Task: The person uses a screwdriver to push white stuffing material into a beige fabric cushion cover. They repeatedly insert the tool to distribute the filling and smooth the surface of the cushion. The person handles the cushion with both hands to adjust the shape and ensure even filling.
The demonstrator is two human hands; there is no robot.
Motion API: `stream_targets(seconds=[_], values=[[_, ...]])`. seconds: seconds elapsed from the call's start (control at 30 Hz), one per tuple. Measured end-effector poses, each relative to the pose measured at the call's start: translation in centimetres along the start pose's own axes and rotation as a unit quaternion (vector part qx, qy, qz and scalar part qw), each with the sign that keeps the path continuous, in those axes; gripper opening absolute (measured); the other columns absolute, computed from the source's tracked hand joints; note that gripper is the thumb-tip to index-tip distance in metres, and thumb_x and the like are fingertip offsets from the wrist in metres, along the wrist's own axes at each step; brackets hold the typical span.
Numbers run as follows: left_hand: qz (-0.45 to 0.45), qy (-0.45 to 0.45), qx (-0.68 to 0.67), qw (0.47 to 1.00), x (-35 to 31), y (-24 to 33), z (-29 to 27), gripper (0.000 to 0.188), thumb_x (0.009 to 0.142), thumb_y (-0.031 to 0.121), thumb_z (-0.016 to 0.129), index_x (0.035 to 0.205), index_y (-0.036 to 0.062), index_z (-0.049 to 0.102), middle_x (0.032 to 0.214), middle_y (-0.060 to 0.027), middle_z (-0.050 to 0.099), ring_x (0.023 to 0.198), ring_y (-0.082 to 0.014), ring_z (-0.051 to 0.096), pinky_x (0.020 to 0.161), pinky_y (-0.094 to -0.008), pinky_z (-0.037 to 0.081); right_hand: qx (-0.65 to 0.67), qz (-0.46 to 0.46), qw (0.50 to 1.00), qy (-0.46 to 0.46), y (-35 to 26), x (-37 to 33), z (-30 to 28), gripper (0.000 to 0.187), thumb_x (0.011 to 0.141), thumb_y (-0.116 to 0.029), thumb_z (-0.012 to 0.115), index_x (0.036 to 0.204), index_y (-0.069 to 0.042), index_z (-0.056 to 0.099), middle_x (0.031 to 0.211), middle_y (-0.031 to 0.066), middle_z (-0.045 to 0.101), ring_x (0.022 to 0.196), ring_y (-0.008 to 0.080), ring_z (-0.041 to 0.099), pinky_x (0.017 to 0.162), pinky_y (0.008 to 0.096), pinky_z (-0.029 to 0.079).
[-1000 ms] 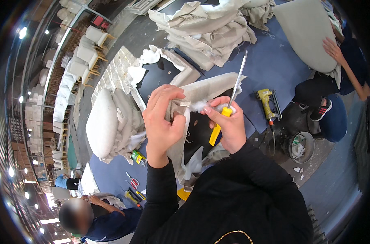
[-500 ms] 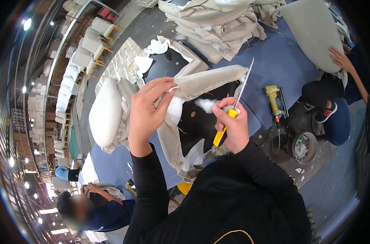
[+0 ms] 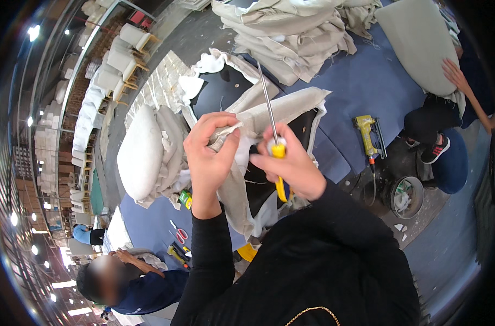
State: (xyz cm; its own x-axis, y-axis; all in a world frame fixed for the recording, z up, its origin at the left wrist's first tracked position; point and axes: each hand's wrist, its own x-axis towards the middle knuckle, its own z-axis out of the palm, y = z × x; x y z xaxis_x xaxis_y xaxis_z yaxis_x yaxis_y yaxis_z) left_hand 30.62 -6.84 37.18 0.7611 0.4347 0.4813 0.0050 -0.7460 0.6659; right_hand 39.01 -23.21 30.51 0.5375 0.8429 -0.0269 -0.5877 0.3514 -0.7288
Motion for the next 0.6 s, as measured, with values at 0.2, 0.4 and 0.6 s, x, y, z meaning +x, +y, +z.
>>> stream_targets(seconds=[0.2,0.4,0.6], values=[[-0.07,0.05,-0.003,0.996,-0.8,-2.3,-1.5,0.012,0.093,0.005,0.076,0.101,-0.0041,0.075,0.102,-0.0116,0.077,0.093,-0.0193,0.07,0.087,-0.0304,0.052,-0.078,0.094,0.989,-0.085,0.6,-7.0,-3.3,0.024,0.113,-0.02,0.056,0.134,-0.008,0.053,0.114,0.0047,0.065,0.101,0.012,0.061,0.092,0.0301,0.051],[-0.095,0.067,-0.011,0.993,-1.7,-2.2,-2.3,0.013,0.099,0.008,0.073,0.1,-0.0057,0.074,0.098,-0.0101,0.074,0.088,-0.0158,0.065,0.082,-0.0288,0.049,-0.461,-0.147,0.874,-0.046,2.0,-6.4,-3.8,0.035,0.106,-0.014,0.065,0.138,-0.002,0.063,0.101,0.0138,0.072,0.086,0.0286,0.071,0.081,0.0367,0.056],[-0.105,0.068,-0.05,0.991,-2.1,-3.0,-2.5,0.016,0.1,0.009,0.072,0.102,-0.0066,0.075,0.1,-0.0091,0.073,0.091,-0.0146,0.064,0.084,-0.0284,0.048,-0.495,-0.135,0.858,-0.024,3.1,-5.7,-3.0,0.039,0.102,-0.011,0.07,0.141,-0.007,0.066,0.103,0.0136,0.071,0.081,0.0306,0.071,0.07,0.0375,0.056]])
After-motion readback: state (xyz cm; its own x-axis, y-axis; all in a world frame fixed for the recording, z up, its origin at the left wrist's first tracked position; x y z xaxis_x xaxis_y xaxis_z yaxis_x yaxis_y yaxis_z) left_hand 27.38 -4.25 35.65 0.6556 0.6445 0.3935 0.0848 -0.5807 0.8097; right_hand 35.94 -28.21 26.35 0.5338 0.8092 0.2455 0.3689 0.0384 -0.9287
